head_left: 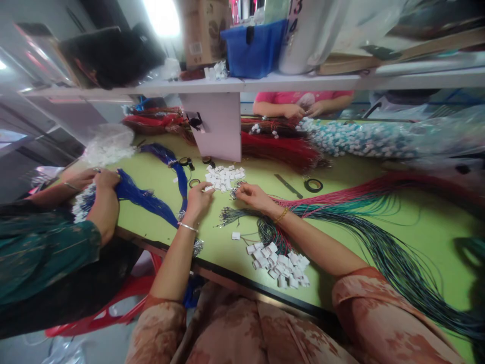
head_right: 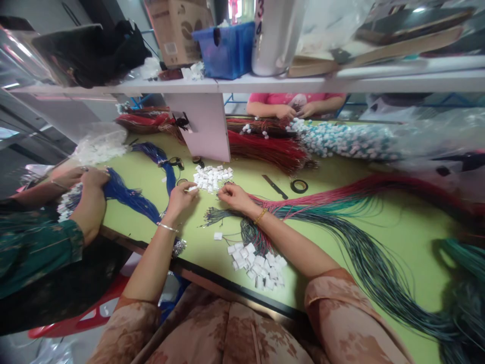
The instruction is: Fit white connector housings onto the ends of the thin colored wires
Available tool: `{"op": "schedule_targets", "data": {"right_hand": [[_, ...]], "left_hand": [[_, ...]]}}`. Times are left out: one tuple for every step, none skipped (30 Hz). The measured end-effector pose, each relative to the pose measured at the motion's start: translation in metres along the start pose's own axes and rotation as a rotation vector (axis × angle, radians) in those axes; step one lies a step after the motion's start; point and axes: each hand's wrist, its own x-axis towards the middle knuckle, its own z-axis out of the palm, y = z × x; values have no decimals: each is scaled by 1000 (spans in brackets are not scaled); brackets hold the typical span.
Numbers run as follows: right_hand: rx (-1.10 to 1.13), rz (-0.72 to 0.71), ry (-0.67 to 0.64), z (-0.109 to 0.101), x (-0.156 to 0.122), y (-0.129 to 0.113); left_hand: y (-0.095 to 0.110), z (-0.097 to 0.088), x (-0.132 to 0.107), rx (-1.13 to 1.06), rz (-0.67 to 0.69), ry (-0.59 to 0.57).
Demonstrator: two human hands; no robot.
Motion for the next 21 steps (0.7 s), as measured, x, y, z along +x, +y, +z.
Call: {"op": "schedule_targets", "data": {"right_hand": [[-8, -17, 7, 0, -1, 0], [-13, -33, 17, 0, -2, -1], [-16, -50, 27, 0, -4, -2], [-20, -66, 39, 0, -6, -4], [-24, -82, 51, 0, -9, -7], [-29, -99, 65, 0, -12, -10], [-38, -114, 84, 0, -16, -12], [-51, -128, 106, -1, -19, -15], [-68, -140, 129, -1, -22, -17], [-89, -150, 151, -2, -25, -19], [-116, -159, 171, -2, -27, -20], [-148, -167, 187, -3, -29, -21], [-182, -176, 198, -4, -31, -21], [-216, -190, 204, -4, -32, -21], [-251, -209, 207, -5, -33, -22], [-287, -230, 211, -6, -34, -22], [-323, -251, 214, -6, -35, -22], [-358, -271, 214, -7, -35, -22], [-391, -285, 211, -7, -35, -22], [-423, -296, 203, -7, -35, -23], [-455, -305, 189, -7, -35, -23]], "left_hand": [[6, 3, -6, -57, 1, -54], [10, 7, -12, -113, -9, -106], [12, 12, -18, -177, -29, -147], [13, 17, -23, -265, -61, -173], [13, 23, -27, -354, -97, -183], [11, 29, -30, -434, -133, -185], [8, 35, -33, -500, -166, -186], [4, 40, -35, -557, -193, -188], [0, 46, -36, -608, -214, -197], [-3, 50, -37, -653, -232, -216], [-6, 54, -38, -692, -245, -239], [-9, 58, -39, -725, -251, -260], [-10, 60, -39, -748, -252, -275], [-12, 62, -39, -761, -250, -288], [-12, 63, -39, -765, -248, -298], [-13, 64, -39, -766, -247, -303], [-13, 64, -39, -763, -249, -305], [-13, 64, -39, -757, -251, -307], [-14, 63, -39, -749, -253, -309], [-15, 63, -38, -743, -251, -309], [-16, 63, -38, -735, -246, -310]]}}
